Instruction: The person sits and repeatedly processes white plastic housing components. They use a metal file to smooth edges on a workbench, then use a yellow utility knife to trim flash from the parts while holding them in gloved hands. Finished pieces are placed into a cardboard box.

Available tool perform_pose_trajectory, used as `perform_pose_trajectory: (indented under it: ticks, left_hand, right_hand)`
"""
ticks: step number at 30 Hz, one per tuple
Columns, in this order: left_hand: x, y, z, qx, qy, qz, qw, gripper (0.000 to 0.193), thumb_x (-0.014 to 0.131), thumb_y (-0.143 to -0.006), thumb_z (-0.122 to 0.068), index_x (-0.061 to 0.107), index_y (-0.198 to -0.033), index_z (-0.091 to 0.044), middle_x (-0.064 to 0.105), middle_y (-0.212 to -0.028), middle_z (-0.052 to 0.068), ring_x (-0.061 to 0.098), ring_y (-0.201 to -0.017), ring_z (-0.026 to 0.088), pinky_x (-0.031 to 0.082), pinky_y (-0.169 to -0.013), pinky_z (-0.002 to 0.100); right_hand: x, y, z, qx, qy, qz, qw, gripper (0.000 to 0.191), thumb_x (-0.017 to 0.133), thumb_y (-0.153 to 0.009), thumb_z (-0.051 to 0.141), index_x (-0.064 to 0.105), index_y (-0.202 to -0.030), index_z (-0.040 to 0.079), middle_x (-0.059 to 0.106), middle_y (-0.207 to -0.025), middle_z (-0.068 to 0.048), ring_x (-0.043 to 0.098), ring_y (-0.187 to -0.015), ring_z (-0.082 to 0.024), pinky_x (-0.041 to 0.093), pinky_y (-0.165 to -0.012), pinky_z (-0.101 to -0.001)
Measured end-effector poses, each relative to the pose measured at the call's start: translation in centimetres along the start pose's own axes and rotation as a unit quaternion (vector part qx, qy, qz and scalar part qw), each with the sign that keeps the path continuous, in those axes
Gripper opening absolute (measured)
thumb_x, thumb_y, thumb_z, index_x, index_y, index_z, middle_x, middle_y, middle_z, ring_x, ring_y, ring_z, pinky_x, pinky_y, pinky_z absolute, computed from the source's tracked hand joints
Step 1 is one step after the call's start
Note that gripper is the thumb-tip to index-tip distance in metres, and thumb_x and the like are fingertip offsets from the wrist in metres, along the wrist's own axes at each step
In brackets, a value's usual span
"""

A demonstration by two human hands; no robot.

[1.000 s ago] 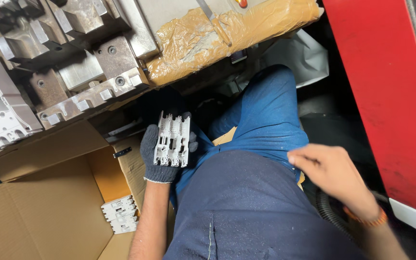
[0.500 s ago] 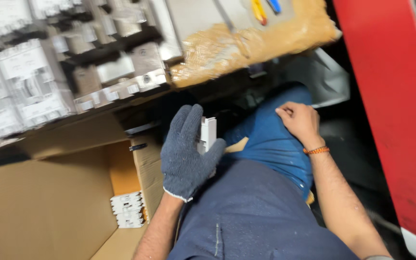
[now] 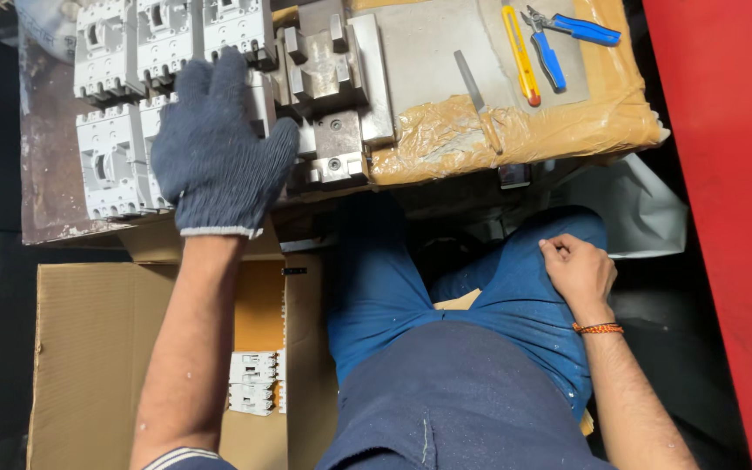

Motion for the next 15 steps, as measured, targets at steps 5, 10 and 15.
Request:
perform_pose_trajectory:
  ticks: [5, 10, 15]
  left_hand:
    - [3.1, -1.2, -0.4, 0.076, -0.127, -0.065, 0.987, 0.058, 0.073, -0.086, -0.050, 0.063, -0.120, -0.005, 0.061, -0.107, 0.021, 0.059, -0.097, 0.042, 0.042, -0.086, 0.066]
    - [4.9, -0.2, 0.7, 0.112, -0.099, -0.082, 0.985, 0.048, 0.064, -0.084, -0.037, 0.062, -0.116, -0.002, 0.059, -0.111, 0.020, 0.057, -0.118, 0.041, 0.022, -0.118, 0.067]
    - [4.4, 0.8, 1.7, 0.136, 0.003, -0.058, 0.989, 0.063, 0.064, -0.094, -0.051, 0.059, -0.124, 0.004, 0.057, -0.117, 0.024, 0.053, -0.126, 0.043, 0.015, -0.125, 0.065]
  right_hand:
    - [-0.3, 0.2, 0.3, -0.010, 0.001, -0.010, 1.000, 0.024, 0.075, -0.091, 0.044, 0.081, -0.096, 0.021, 0.073, -0.075, -0.006, 0.072, -0.073, -0.030, 0.056, -0.066, -0.0432]
    - [-0.4, 0.1, 0.4, -0.021, 0.017, -0.015, 1.000, 0.023, 0.076, -0.091, 0.044, 0.081, -0.092, 0.022, 0.074, -0.076, -0.006, 0.072, -0.073, -0.031, 0.056, -0.064, -0.0438]
    - [-0.9, 0.2, 0.3, -0.009, -0.009, -0.008, 1.000, 0.023, 0.075, -0.090, 0.042, 0.080, -0.090, 0.019, 0.073, -0.072, -0.005, 0.072, -0.068, -0.029, 0.055, -0.063, -0.0431]
Point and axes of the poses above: each hand's wrist, its own y-axis away from the middle knuckle, its own x-axis out of the palm, z = x × y, the point moved 10 cm from there along -y, towards the middle knuckle
